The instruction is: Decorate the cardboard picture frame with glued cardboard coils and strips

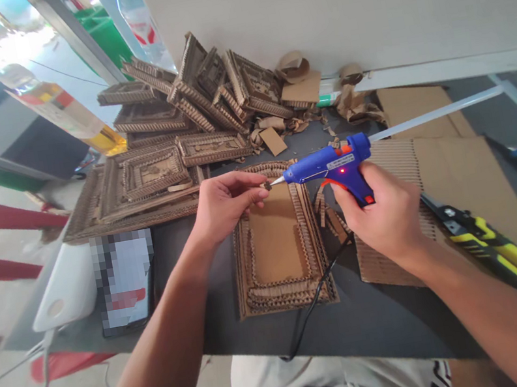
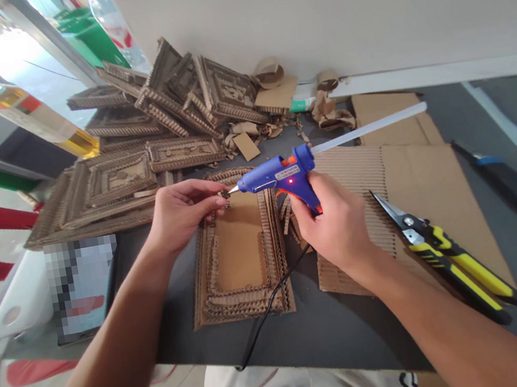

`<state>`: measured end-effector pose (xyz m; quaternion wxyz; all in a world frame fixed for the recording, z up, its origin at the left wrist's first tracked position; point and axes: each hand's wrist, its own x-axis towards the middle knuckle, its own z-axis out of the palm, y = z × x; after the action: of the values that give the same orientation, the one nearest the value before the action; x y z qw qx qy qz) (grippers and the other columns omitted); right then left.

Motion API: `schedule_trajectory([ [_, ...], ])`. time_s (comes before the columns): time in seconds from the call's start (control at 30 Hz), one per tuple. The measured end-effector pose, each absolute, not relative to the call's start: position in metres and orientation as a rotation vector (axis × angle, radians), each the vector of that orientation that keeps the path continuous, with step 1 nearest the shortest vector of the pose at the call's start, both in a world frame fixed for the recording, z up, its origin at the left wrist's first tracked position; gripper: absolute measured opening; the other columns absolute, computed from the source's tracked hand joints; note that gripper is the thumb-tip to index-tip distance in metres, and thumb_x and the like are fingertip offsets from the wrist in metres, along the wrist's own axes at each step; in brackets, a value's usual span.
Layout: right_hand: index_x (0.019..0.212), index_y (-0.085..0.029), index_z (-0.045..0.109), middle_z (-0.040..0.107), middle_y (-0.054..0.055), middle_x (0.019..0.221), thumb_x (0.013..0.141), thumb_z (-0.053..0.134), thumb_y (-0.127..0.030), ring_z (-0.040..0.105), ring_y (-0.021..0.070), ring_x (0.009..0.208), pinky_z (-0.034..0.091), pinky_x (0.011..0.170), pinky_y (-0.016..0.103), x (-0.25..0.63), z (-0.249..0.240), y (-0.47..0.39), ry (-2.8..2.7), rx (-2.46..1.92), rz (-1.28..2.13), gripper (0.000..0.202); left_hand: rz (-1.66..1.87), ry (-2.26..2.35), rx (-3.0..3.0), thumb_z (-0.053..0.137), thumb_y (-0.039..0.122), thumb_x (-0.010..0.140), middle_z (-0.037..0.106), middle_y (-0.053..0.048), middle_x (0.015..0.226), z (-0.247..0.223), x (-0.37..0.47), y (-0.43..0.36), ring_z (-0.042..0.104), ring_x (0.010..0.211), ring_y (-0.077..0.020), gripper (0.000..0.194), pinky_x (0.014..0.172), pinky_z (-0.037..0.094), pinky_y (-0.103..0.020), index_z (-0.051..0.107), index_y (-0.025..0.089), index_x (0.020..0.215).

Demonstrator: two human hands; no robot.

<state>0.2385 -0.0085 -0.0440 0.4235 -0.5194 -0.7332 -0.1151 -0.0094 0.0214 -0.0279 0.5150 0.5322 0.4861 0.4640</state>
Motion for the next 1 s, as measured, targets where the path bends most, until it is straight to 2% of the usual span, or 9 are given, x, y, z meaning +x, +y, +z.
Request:
schedule_trajectory([
  [0.37,0.088,-0.018,0.061,0.057,-0.001,0.061,0.087,0.066,-0.026,0.05,0.0146,0.05,0.035,0.049,0.029,0.2387,-0.0441,-0.0081,-1.842,-1.274,-0.295,0.009,1.087,1.159,1.278,0.087,0.023,0.069,0.074,-0.003,0.069,-0.0276,-0.0087,0.0223,0.062,0.051,-0.0076,0.022,0.045,0.043,-0.017,0.079,0.014,0.087],
  [0.67,0.09,-0.017,0.063,0.058,-0.001,0.062,0.086,0.068,-0.024,0.049,0.0142,0.05,0.034,0.048,0.029,0.239,-0.043,-0.0078,-1.857,-1.265,-0.324,0.009,1.062,1.182,1.288,0.087,0.023,0.069,0.073,-0.004,0.068,-0.0299,-0.0095,0.0216,0.064,0.055,-0.0093,0.024,0.046,0.044,-0.017,0.08,0.014,0.09],
  [1.0,0.093,-0.019,0.062,0.06,0.001,0.064,0.089,0.064,-0.027,0.055,0.0171,0.054,0.039,0.051,0.03,0.2383,-0.0427,-0.0087,-1.853,-1.287,-0.315,0.009,1.064,1.188,1.288,0.087,0.022,0.069,0.075,-0.005,0.074,-0.03,-0.0093,0.0225,0.064,0.056,-0.0085,0.023,0.046,0.044,-0.016,0.08,0.015,0.089],
])
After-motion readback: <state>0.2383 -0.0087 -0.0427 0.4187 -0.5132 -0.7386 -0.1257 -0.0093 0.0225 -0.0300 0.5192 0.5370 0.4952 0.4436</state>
